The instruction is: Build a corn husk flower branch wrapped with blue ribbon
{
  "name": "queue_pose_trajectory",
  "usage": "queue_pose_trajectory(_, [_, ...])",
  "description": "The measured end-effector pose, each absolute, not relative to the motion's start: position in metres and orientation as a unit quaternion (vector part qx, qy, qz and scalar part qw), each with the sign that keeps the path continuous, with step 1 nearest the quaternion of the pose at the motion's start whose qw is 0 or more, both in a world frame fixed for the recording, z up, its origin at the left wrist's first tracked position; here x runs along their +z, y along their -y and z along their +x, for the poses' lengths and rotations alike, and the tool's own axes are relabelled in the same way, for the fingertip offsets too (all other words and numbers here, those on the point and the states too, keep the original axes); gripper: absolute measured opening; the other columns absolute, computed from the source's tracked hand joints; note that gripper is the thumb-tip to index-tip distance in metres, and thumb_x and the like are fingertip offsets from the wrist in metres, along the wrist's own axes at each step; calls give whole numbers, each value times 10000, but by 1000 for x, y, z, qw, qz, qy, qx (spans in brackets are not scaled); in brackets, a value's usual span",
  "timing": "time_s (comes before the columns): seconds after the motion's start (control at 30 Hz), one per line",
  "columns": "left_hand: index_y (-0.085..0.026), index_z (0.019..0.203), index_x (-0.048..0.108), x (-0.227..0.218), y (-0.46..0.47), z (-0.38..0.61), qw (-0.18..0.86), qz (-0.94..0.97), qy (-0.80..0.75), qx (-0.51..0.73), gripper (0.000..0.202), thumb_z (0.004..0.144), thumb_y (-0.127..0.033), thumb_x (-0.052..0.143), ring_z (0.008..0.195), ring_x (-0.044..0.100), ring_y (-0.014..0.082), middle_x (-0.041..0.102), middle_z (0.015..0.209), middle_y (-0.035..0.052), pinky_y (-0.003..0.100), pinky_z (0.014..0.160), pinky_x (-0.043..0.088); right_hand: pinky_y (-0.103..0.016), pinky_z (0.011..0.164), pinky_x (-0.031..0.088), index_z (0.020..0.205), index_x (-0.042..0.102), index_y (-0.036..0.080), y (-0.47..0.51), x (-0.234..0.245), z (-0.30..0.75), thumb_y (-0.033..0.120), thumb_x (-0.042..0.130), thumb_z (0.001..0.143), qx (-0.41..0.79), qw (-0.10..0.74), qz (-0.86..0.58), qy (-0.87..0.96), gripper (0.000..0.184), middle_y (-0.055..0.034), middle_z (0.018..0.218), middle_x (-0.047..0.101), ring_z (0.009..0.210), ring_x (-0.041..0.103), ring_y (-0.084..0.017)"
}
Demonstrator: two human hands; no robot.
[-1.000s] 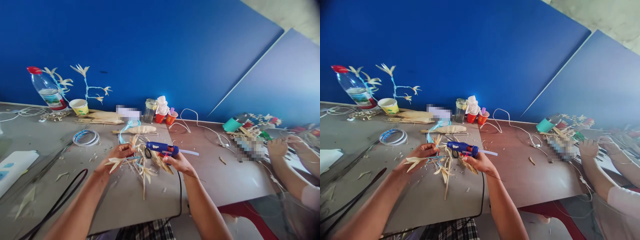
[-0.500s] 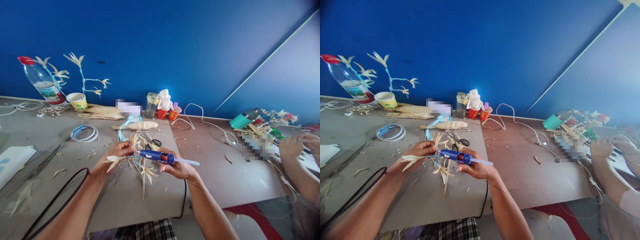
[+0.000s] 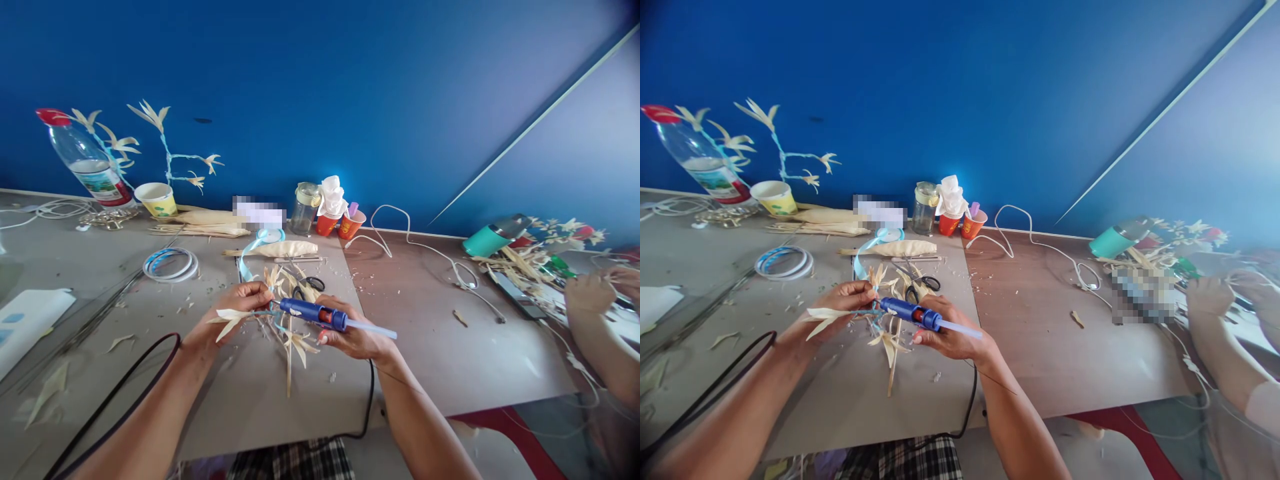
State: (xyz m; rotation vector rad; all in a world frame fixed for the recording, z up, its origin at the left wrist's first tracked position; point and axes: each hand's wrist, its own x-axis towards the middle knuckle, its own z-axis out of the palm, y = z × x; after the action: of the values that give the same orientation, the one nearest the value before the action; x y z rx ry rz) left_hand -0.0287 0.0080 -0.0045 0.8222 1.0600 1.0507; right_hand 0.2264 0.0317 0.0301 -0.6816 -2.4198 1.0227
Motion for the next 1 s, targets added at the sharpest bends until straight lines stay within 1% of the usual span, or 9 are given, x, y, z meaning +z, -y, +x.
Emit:
queue_pose_trajectory(0.13, [-140, 647, 647, -5, -9, -29, 653, 366, -477, 460, 328, 586, -416, 814, 611, 555, 118, 632, 645, 20, 238, 631, 418, -312, 709, 405, 805, 481, 190, -31, 32, 226, 704, 405, 818, 353, 209, -240, 880, 519, -43, 792, 516, 718, 457, -167])
queue_pose_trajectory(0.33, [-144, 664, 636, -6, -9, -31, 656, 360, -484, 453, 339, 592, -426, 810, 624, 555, 115, 629, 675, 16, 237, 624, 418, -306, 684, 392, 724, 403, 198, -31, 32, 224, 684, 394, 841, 328, 222, -204, 895, 500, -1, 700, 442, 670, 425, -150])
queue_pose_trajectory(0.53, [-133, 659, 637, -3, -8, -29, 657, 364, -479, 454, 357, 582, -430, 819, 654, 579, 122, 639, 691, 30, 243, 659, 429, -306, 682, 384, 729, 398, 197, -31, 32, 223, 678, 384, 850, 316, 225, -202, 899, 496, -1, 704, 440, 658, 413, -144])
queue_pose_trajectory(0.63, [-134, 649, 632, -1, -8, -28, 653, 365, -480, 459, 345, 588, -421, 815, 634, 566, 117, 642, 696, 29, 238, 632, 416, -311, 694, 390, 736, 423, 193, -30, 34, 224, 690, 371, 846, 321, 217, -202, 900, 512, -8, 705, 460, 666, 427, -147])
queue_pose_trajectory(0.77, [-136, 640, 626, -1, -7, -27, 644, 368, -482, 465, 343, 592, -424, 806, 595, 527, 105, 623, 657, 18, 233, 601, 394, -317, 715, 415, 783, 486, 179, -30, 36, 228, 709, 393, 820, 346, 214, -214, 888, 540, -43, 772, 527, 719, 473, -164])
queue_pose_trajectory(0.87, [-138, 631, 608, 0, -5, -25, 643, 373, -468, 478, 341, 618, -429, 786, 606, 521, 112, 609, 636, 17, 237, 610, 389, -310, 703, 428, 870, 535, 169, -30, 38, 231, 716, 429, 799, 374, 236, -253, 860, 562, -69, 849, 555, 755, 492, -177])
queue_pose_trajectory(0.93, [-137, 623, 595, 0, -4, -24, 645, 372, -464, 480, 341, 632, -425, 777, 606, 514, 113, 605, 644, 19, 243, 609, 387, -301, 686, 430, 972, 548, 168, -31, 40, 233, 705, 468, 790, 405, 252, -272, 836, 573, -67, 861, 560, 758, 502, -181])
queue_pose_trajectory(1.0, [-135, 619, 586, 1, -4, -24, 647, 366, -467, 478, 340, 629, -414, 780, 609, 515, 117, 605, 657, 21, 253, 614, 388, -291, 665, 430, 1015, 548, 170, -31, 40, 234, 698, 503, 776, 436, 254, -278, 817, 582, -54, 830, 558, 735, 505, -177])
